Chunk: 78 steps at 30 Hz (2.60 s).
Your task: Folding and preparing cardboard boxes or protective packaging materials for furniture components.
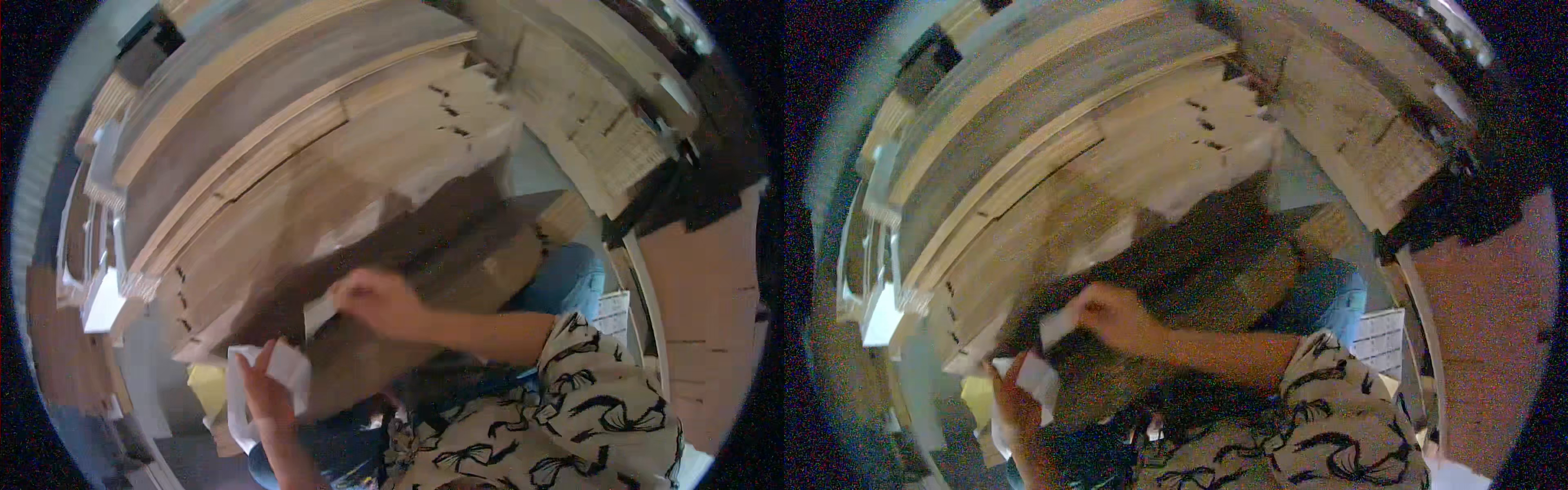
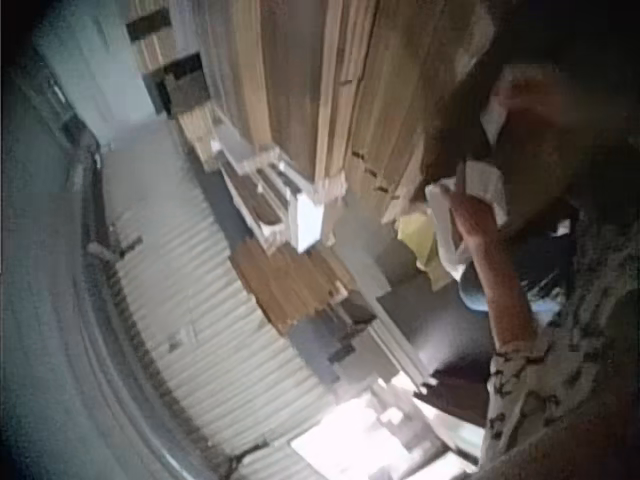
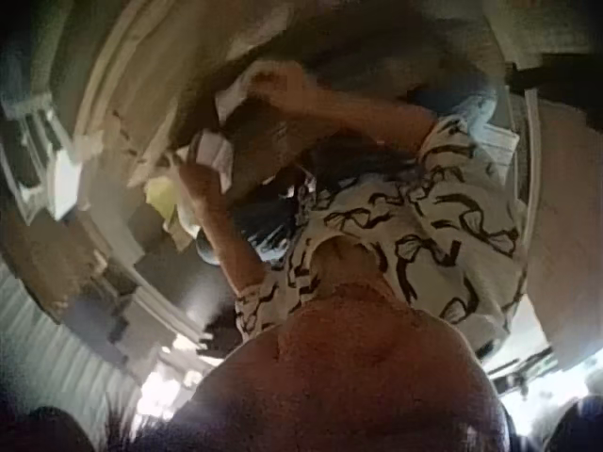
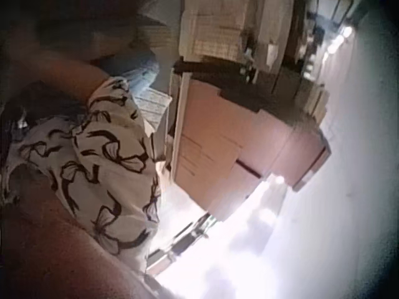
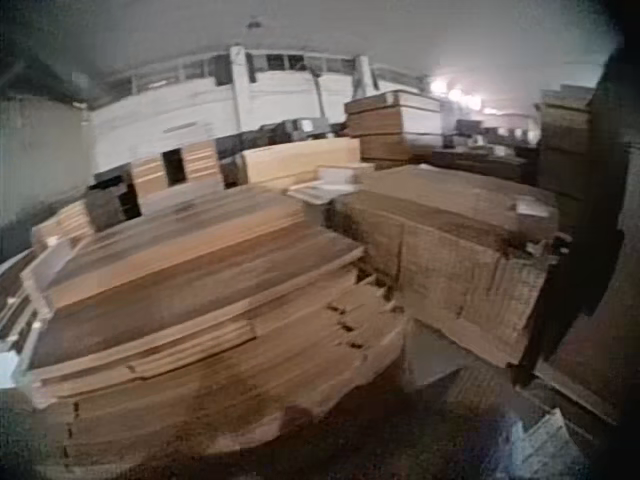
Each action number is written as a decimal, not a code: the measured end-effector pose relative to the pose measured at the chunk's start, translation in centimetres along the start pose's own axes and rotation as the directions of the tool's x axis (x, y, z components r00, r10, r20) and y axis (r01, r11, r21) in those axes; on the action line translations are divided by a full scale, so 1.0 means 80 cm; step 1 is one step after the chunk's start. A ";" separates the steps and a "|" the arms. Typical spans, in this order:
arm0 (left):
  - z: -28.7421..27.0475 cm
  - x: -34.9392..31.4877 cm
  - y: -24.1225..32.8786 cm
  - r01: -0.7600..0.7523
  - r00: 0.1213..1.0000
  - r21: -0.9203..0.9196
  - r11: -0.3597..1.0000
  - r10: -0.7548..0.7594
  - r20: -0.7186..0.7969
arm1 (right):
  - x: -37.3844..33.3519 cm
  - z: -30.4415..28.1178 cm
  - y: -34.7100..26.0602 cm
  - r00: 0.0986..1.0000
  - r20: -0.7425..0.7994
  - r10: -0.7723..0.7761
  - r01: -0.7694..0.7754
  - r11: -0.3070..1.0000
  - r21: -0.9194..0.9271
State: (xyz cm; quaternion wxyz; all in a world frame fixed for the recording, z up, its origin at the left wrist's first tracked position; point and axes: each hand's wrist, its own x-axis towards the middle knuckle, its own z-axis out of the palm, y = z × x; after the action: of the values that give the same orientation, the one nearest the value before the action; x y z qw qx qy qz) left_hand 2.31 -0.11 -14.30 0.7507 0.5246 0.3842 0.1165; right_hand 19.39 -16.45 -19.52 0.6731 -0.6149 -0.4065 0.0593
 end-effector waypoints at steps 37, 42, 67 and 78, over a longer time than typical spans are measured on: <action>0.033 -0.015 0.003 0.103 0.982 -0.062 0.993 -0.111 -0.152 | 0.039 -0.481 0.216 0.334 -0.884 0.327 -0.774 0.631 -0.059; 0.055 -0.034 0.018 0.055 0.964 -0.097 0.994 -0.078 -0.253 | 0.043 -0.493 0.208 0.286 -0.896 0.341 -0.863 0.497 -0.086; -0.034 -0.052 0.052 -0.231 0.952 -0.536 0.812 0.303 0.050 | -0.002 0.129 -0.046 0.685 0.684 0.251 -0.568 0.772 0.286; -0.034 -0.054 0.034 -0.318 0.942 -0.287 0.903 0.336 0.012 | 0.002 0.133 -0.043 0.786 0.573 0.231 -0.499 0.784 0.369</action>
State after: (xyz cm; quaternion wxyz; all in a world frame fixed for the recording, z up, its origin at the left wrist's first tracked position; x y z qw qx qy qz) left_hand -1.87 0.45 -10.39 0.7987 0.4728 0.2474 0.2782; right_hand 11.45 -8.84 -17.34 0.6546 -0.4500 -0.4043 0.4534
